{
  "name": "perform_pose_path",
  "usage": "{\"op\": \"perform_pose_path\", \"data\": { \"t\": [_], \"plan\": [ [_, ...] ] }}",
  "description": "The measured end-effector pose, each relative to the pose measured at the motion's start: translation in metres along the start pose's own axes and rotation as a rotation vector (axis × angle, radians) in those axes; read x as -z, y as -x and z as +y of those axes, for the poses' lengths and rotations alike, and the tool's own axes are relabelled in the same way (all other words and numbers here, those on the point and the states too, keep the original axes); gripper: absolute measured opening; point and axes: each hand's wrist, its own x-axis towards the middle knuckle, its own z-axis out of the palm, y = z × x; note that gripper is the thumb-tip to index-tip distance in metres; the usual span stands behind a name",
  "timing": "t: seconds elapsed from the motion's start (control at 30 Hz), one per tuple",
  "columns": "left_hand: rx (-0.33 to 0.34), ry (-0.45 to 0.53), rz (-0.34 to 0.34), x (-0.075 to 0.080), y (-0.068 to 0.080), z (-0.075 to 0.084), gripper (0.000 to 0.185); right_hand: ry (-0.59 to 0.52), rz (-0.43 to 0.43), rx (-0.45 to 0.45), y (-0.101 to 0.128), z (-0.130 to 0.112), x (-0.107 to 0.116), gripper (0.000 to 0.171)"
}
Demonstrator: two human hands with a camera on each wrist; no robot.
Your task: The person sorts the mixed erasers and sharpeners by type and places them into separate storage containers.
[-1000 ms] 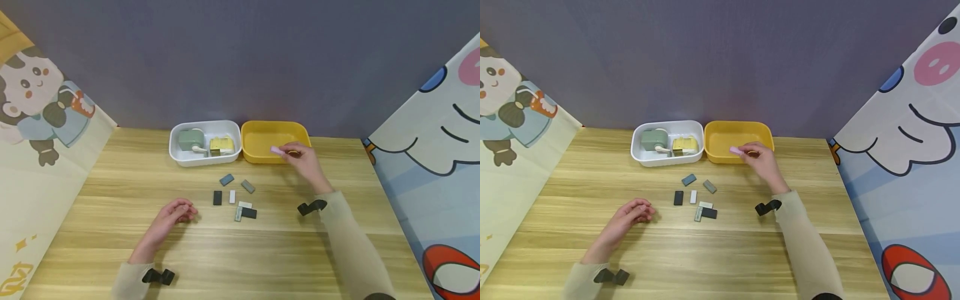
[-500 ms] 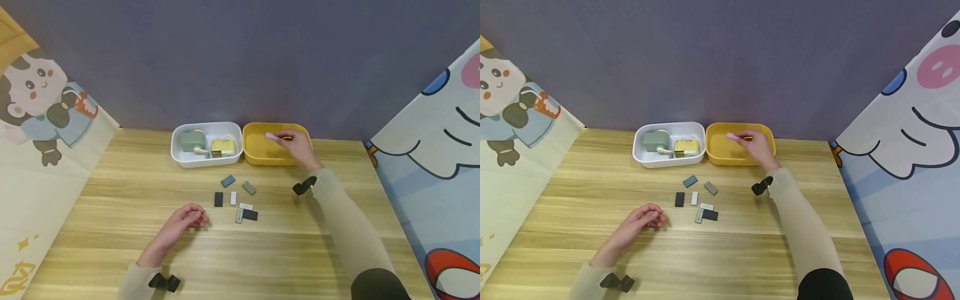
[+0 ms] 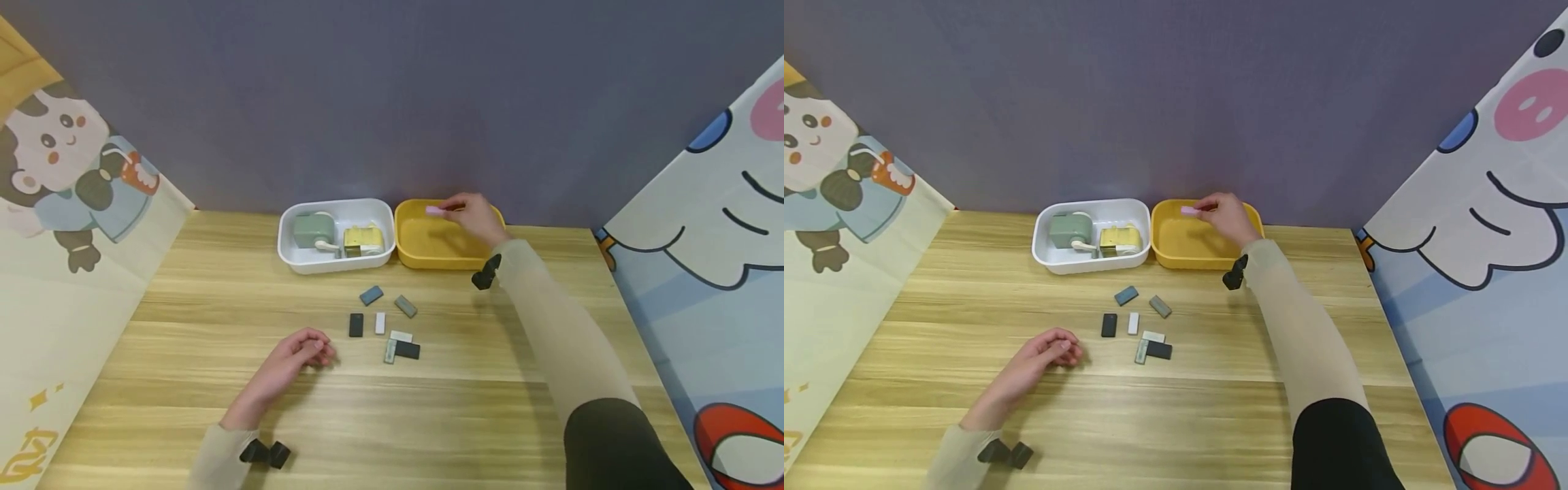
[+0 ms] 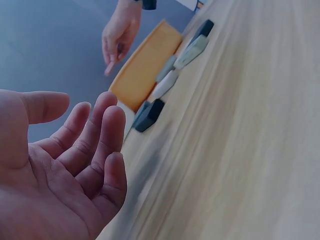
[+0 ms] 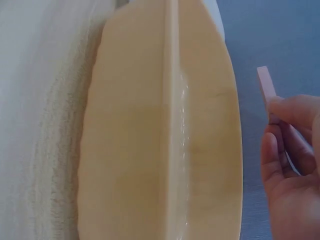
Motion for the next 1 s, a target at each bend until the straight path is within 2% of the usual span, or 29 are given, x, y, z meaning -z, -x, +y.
{"op": "perform_pose_path", "data": {
  "t": [0.3, 0.5, 0.63, 0.83, 1.0],
  "plan": [
    [-0.019, -0.052, 0.065, 0.021, -0.003, -0.003, 0.033, -0.023, -0.004, -0.077, -0.016, 0.005, -0.005, 0.023],
    [-0.003, -0.057, 0.111, 0.033, -0.002, -0.001, 0.034, -0.061, -0.017, -0.123, -0.022, 0.006, -0.016, 0.021],
    [-0.009, -0.052, 0.105, 0.035, -0.002, 0.001, 0.036, -0.075, 0.006, -0.157, -0.026, 0.007, -0.023, 0.019],
    [-0.009, -0.035, 0.107, 0.035, -0.002, 0.003, 0.036, -0.083, -0.006, -0.194, -0.034, 0.005, -0.035, 0.020],
    [0.000, -0.030, 0.099, 0.033, -0.003, 0.003, 0.036, -0.067, -0.037, -0.235, -0.034, 0.008, -0.047, 0.029]
  ]
}}
